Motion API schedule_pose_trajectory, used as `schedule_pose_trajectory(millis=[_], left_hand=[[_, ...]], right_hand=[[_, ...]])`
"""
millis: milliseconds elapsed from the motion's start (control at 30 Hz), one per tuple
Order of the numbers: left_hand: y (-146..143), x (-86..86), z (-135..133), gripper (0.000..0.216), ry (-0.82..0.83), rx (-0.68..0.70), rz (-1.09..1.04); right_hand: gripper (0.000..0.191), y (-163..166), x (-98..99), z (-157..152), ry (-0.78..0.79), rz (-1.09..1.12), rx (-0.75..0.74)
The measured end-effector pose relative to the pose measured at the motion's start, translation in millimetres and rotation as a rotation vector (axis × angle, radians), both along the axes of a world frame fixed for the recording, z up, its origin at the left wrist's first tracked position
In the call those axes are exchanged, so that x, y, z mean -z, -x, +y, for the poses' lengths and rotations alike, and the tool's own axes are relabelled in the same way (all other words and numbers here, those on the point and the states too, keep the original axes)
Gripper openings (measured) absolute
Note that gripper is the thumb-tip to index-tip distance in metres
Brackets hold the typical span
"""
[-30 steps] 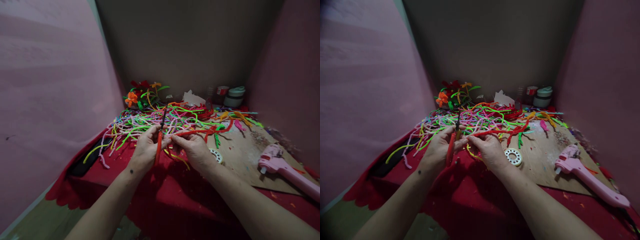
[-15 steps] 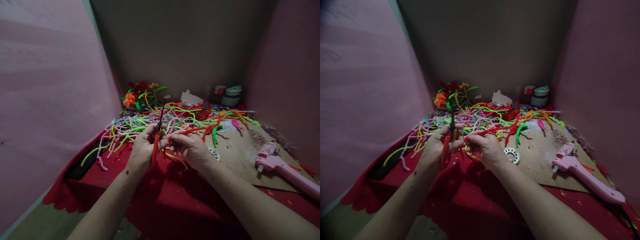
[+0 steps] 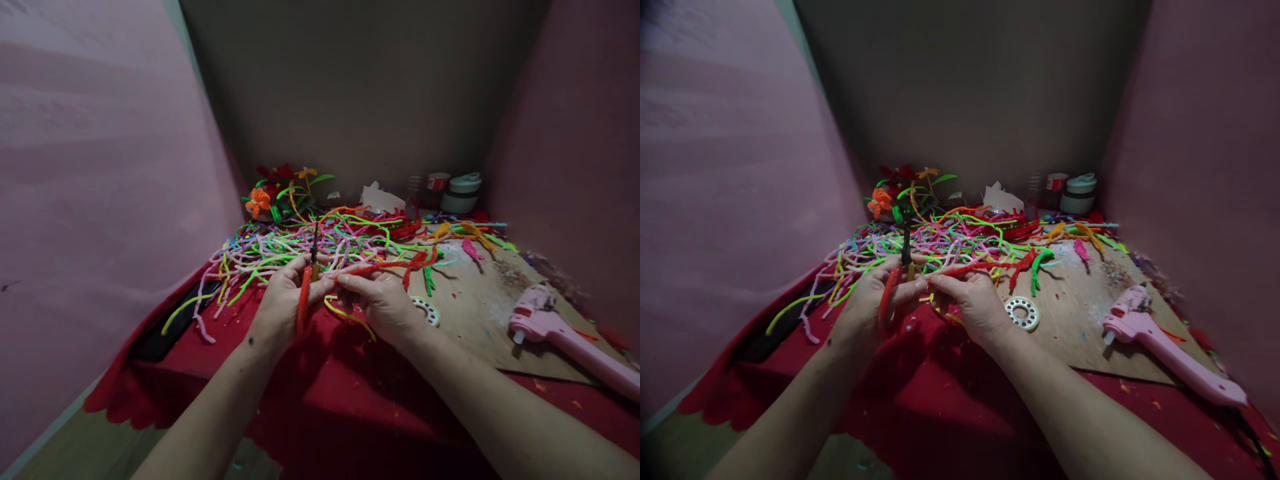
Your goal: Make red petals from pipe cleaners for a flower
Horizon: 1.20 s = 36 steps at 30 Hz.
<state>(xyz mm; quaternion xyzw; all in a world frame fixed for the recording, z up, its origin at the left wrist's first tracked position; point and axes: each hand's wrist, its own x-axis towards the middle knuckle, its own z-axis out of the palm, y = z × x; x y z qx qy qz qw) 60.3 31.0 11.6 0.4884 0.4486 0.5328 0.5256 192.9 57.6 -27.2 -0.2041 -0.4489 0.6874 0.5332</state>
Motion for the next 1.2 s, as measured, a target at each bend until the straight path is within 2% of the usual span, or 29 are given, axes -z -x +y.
schedule_pose_trajectory(millis=[200, 400, 600, 800, 1200], left_hand=[[8.7, -0.1, -1.5, 0.037, -0.052, -0.007, 0.137], [15.7, 4.0, -3.6, 0.037, -0.034, -0.012, 0.202], [23.5, 2.4, -7.7, 0.034, -0.069, -0.096, 0.314], [39.3, 9.7, -3.1, 0.038, -0.178, -0.148, 0.498], [48.7, 10.4, 0.1, 0.038, -0.114, -0.108, 0.412]], right_hand=[[0.018, -2.8, -3.0, 5.2, 0.145, 0.056, 0.065], [0.021, -8.6, -6.2, 11.9, 0.148, 0.051, 0.176], [0.02, -16.4, -8.1, 20.4, 0.131, 0.063, 0.288], [0.018, -21.2, -10.5, 24.6, 0.17, 0.114, 0.265], [0.008, -20.6, -5.0, 28.6, 0.196, 0.155, 0.267]])
